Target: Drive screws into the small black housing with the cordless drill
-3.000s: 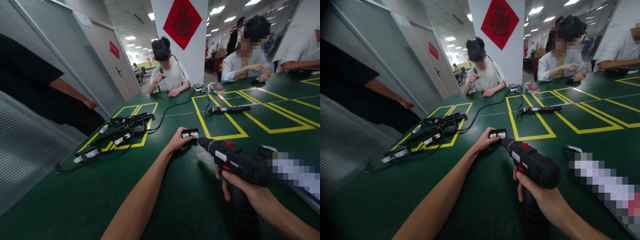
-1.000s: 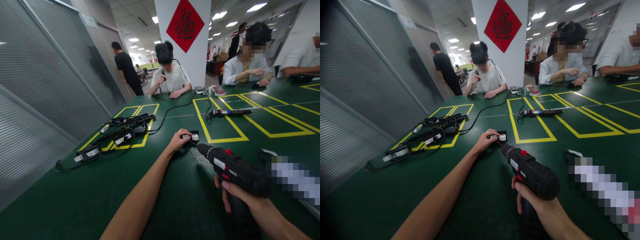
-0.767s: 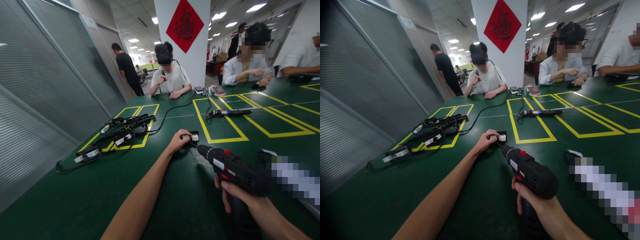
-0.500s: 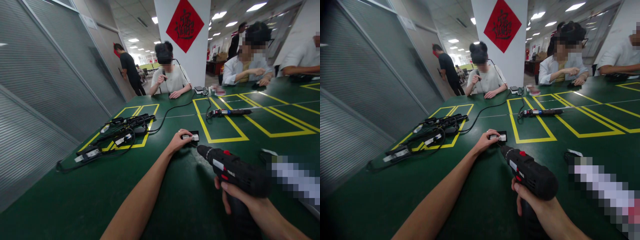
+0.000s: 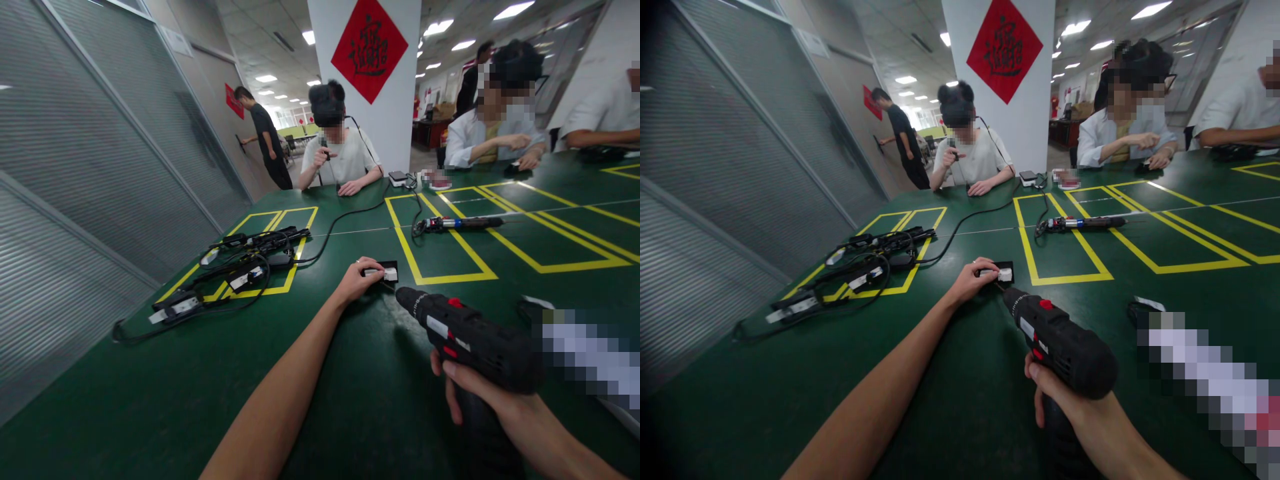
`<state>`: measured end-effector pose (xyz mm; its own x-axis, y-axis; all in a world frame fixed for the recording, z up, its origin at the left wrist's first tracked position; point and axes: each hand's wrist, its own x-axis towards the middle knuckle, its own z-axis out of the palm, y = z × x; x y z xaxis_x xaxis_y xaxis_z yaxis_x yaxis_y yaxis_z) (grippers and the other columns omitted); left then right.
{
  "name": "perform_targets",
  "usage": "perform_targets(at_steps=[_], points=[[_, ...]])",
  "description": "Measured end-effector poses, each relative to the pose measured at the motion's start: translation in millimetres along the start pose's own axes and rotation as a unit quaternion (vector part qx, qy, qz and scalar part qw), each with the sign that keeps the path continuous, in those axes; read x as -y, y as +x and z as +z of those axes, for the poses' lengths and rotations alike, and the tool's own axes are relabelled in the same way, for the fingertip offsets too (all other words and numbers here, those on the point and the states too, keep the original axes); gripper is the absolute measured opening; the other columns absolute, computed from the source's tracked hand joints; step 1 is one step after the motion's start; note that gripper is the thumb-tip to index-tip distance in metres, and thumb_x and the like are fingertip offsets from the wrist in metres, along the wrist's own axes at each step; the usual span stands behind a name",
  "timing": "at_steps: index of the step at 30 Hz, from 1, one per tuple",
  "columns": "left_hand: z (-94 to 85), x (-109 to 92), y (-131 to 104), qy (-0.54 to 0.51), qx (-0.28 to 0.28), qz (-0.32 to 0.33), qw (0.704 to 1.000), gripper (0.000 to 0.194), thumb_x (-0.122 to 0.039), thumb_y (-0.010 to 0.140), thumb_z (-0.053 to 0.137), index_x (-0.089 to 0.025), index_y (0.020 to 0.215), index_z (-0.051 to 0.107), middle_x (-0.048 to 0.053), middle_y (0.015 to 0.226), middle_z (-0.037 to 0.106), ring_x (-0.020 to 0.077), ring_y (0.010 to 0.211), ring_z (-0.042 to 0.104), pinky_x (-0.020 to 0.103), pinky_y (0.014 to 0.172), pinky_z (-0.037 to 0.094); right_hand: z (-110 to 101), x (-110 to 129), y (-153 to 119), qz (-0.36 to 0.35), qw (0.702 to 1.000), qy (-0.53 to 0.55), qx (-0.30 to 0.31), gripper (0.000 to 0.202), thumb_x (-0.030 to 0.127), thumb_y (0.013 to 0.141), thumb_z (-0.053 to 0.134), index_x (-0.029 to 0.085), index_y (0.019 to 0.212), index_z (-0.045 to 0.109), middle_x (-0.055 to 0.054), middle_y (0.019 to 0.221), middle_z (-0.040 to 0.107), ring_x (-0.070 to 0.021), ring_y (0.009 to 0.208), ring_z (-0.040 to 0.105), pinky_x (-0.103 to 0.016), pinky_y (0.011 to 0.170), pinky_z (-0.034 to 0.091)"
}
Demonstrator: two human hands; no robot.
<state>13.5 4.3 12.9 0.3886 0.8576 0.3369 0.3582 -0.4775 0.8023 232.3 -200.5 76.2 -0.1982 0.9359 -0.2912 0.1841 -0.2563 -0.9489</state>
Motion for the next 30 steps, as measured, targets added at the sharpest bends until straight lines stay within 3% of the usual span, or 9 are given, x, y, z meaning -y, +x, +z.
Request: perform_targets(at_steps=[8, 17, 25, 30], points=[[0.6, 3.0, 0.3, -0.005, 0.002, -0.002, 1.0, 0.028, -0.039, 0.077, 0.06, -0.016, 0.091, 0.069, 0.008, 0.103, 0.06, 0.0174, 0.098, 0.055, 0.032, 0.092, 0.041, -2.7, 1.8, 1.4, 0.003, 1.0, -0.004, 0.012, 0.034, 0.05, 0.084, 0.047, 0.019, 0.087, 0.06, 0.002, 0.052, 0.06, -0.017, 0.055, 0.054, -0.031, 0.062, 0.037], [-0.5, 5.2, 1.6, -0.001, 0.009, 0.013, 1.0, 0.028, -0.038, 0.078, 0.059, -0.016, 0.092, 0.069, 0.008, 0.101, 0.061, 0.0172, 0.097, 0.055, 0.031, 0.091, 0.041, -2.2, 4.1, 2.0, 0.008, 0.999, -0.043, -0.001, 0.039, 0.054, 0.086, 0.045, 0.018, 0.082, 0.06, 0.0, 0.054, 0.062, -0.0193, 0.06, 0.057, -0.034, 0.071, 0.038], [-2.5, 2.3, 1.0, 0.011, 0.019, 0.008, 1.0, 0.027, -0.035, 0.077, 0.06, -0.016, 0.095, 0.068, 0.007, 0.101, 0.061, 0.0173, 0.097, 0.055, 0.03, 0.09, 0.042, -1.8, 1.3, 3.9, 0.0, 1.0, -0.022, -0.003, 0.039, 0.055, 0.084, 0.046, 0.019, 0.086, 0.06, 0.001, 0.052, 0.061, -0.0188, 0.056, 0.056, -0.033, 0.065, 0.04], [-3.3, -0.1, -0.1, 0.019, 0.023, -0.019, 0.999, 0.036, -0.033, 0.075, 0.062, -0.019, 0.107, 0.063, 0.007, 0.109, 0.059, 0.0169, 0.095, 0.056, 0.028, 0.084, 0.044, -2.2, 2.2, 2.9, -0.008, 1.0, -0.023, -0.005, 0.036, 0.051, 0.086, 0.045, 0.019, 0.086, 0.06, 0.001, 0.053, 0.062, -0.0193, 0.057, 0.058, -0.032, 0.066, 0.041]])
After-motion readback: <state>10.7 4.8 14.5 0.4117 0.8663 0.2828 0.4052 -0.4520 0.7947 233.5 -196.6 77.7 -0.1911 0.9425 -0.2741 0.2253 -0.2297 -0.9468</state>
